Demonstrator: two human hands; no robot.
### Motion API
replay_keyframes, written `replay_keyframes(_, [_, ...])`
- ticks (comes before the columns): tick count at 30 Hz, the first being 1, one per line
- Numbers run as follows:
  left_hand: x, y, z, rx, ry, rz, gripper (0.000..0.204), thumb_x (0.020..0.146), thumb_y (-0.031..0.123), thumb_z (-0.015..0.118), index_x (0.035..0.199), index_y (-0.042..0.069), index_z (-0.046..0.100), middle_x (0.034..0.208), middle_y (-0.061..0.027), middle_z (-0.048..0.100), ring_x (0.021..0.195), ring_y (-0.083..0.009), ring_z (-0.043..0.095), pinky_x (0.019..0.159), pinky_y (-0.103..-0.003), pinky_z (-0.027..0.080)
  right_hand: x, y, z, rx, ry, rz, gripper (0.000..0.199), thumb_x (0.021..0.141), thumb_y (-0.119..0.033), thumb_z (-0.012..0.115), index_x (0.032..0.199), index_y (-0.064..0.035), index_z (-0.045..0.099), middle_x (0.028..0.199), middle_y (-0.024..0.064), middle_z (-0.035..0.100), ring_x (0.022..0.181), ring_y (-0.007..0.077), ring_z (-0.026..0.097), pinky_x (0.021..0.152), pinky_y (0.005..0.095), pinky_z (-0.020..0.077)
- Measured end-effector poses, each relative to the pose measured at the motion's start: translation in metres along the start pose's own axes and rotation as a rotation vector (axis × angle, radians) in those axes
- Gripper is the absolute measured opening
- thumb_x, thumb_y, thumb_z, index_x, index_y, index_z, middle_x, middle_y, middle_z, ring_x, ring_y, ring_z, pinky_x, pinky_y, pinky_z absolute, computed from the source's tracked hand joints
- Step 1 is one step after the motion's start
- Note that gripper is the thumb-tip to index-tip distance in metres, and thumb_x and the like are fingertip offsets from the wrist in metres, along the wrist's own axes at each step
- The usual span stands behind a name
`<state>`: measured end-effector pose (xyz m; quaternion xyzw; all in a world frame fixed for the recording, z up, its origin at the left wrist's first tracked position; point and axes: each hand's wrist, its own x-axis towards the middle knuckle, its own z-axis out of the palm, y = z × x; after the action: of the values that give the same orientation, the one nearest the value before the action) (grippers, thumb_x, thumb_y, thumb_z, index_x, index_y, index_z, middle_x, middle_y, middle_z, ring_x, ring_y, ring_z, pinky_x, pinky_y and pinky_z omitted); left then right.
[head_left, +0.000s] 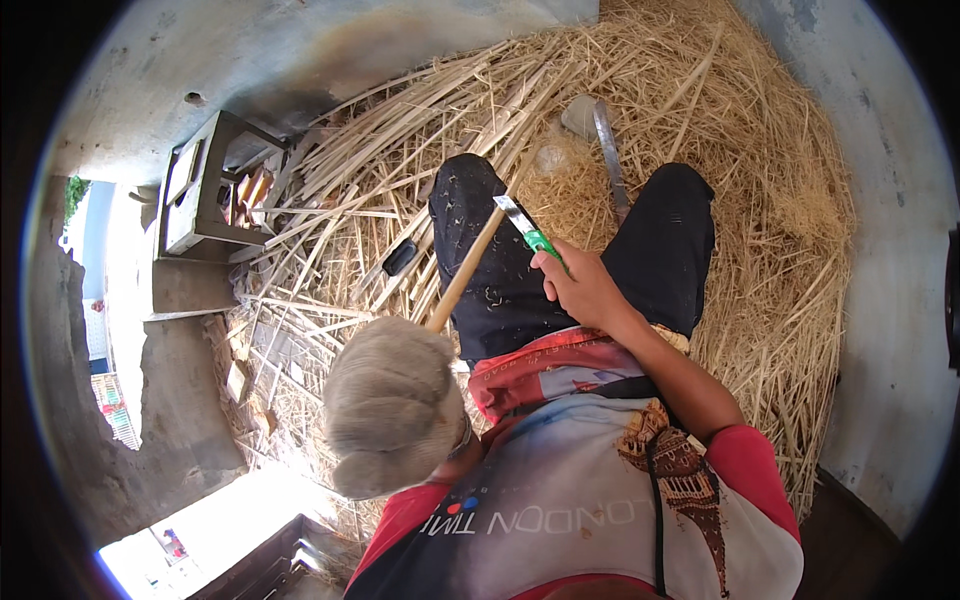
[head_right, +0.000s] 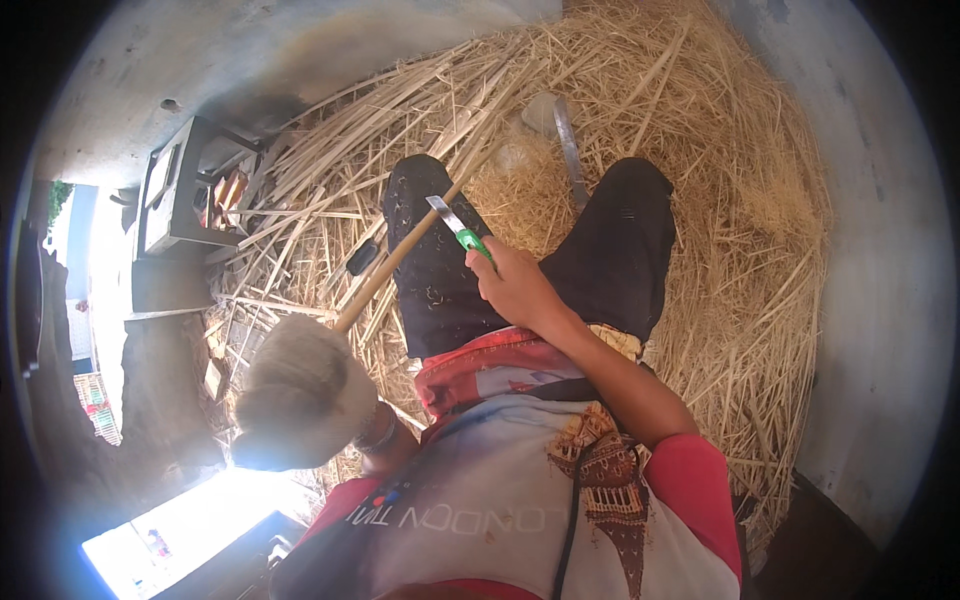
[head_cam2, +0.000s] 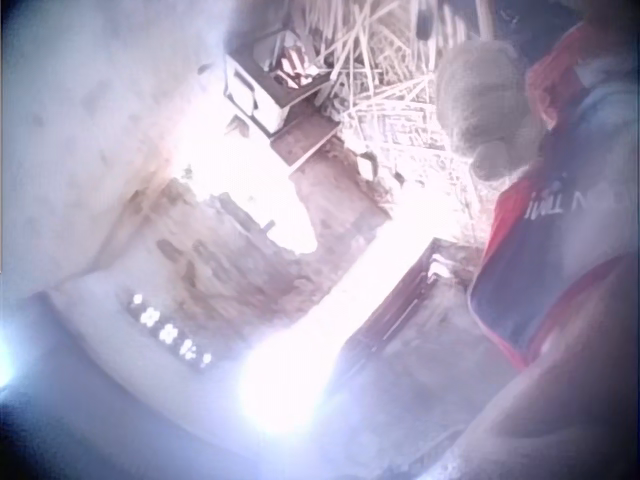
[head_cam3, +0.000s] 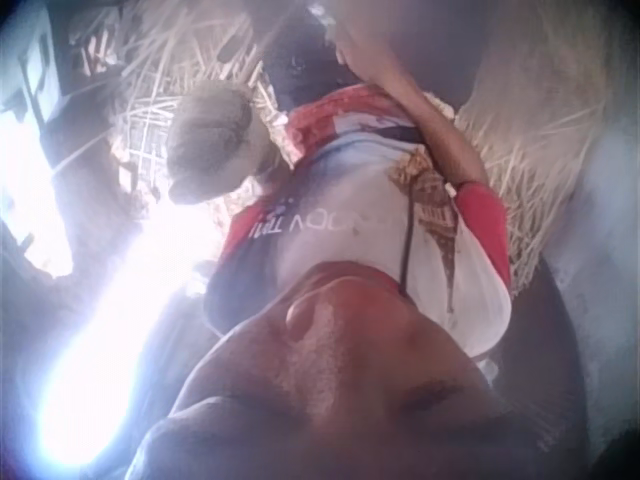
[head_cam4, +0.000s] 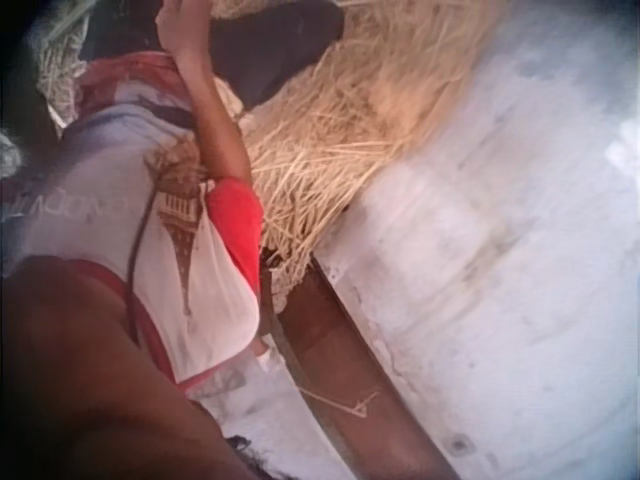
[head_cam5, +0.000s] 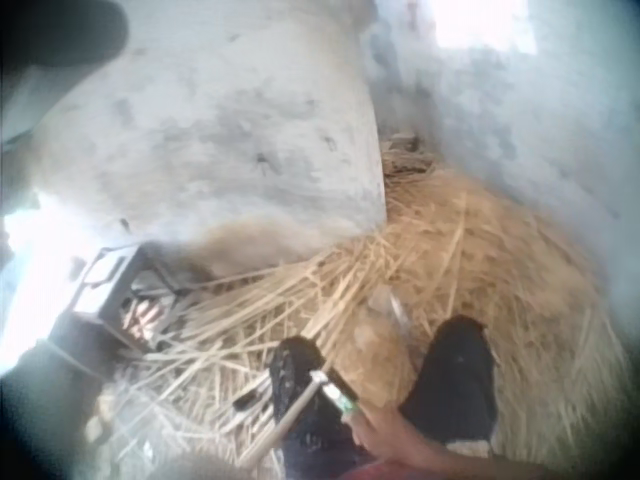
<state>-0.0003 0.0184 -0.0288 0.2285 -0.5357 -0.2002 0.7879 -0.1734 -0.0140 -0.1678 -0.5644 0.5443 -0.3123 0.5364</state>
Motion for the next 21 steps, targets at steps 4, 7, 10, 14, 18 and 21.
replay_keyframes(4, [0.000,-0.012,0.000,0.223,-0.275,0.004,0.057,0.101,0.055,0.046,0.068,0.010,0.047,0.055,-0.0032,0.047,0.048,-0.0140,0.045,0.048,-0.028,0.042,-0.021,-0.029,-0.008,0.093,0.009,-0.039,0.028,0.100,-0.025,0.053,0.089,0.0008,0.056,0.059,0.0094,0.056,0.053,0.0200,0.057,0.055,0.0376,0.0440])
replay_keyframes(7, [0.001,-0.023,-0.003,0.306,-0.331,0.025,0.056,0.100,0.055,0.047,0.068,0.009,0.047,0.055,-0.0033,0.048,0.048,-0.0139,0.045,0.048,-0.028,0.042,-0.030,-0.038,-0.018,0.042,0.024,-0.023,0.026,0.099,-0.024,0.054,0.093,0.0004,0.057,0.058,0.0081,0.055,0.054,0.0185,0.057,0.055,0.0356,0.0444])
replay_keyframes(10, [0.004,-0.026,-0.007,0.322,-0.338,0.042,0.056,0.100,0.055,0.048,0.068,0.009,0.048,0.055,-0.0035,0.048,0.049,-0.0139,0.046,0.048,-0.028,0.042,-0.037,-0.039,-0.022,0.061,0.161,-0.025,0.026,0.100,-0.025,0.055,0.095,0.0001,0.057,0.059,0.0070,0.055,0.054,0.0164,0.056,0.055,0.0338,0.0444])
replay_keyframes(14, [0.000,-0.009,-0.009,0.354,-0.354,0.065,0.055,0.099,0.054,0.049,0.068,0.008,0.048,0.056,-0.0037,0.049,0.049,-0.0139,0.046,0.048,-0.028,0.042,-0.042,-0.030,-0.028,0.145,0.211,0.012,0.027,0.101,-0.027,0.056,0.098,-0.0006,0.059,0.060,0.0052,0.055,0.054,0.0139,0.054,0.055,0.0318,0.0436])
replay_keyframes(18, [-0.012,0.004,-0.016,0.392,-0.386,0.114,0.055,0.099,0.054,0.050,0.069,0.008,0.049,0.056,-0.0039,0.049,0.049,-0.0139,0.046,0.049,-0.028,0.041,-0.048,-0.009,-0.027,0.209,0.221,0.111,0.027,0.102,-0.028,0.054,0.100,-0.0023,0.061,0.062,0.0021,0.056,0.055,0.0093,0.052,0.054,0.0289,0.0426])
replay_keyframes(21, [-0.018,0.011,-0.019,0.421,-0.409,0.132,0.055,0.098,0.054,0.051,0.069,0.008,0.049,0.057,-0.0040,0.050,0.050,-0.0138,0.046,0.049,-0.028,0.041,-0.051,0.003,-0.024,0.250,0.216,0.161,0.026,0.102,-0.028,0.053,0.101,-0.0025,0.062,0.062,0.0017,0.055,0.055,0.0074,0.051,0.053,0.0271,0.0420])
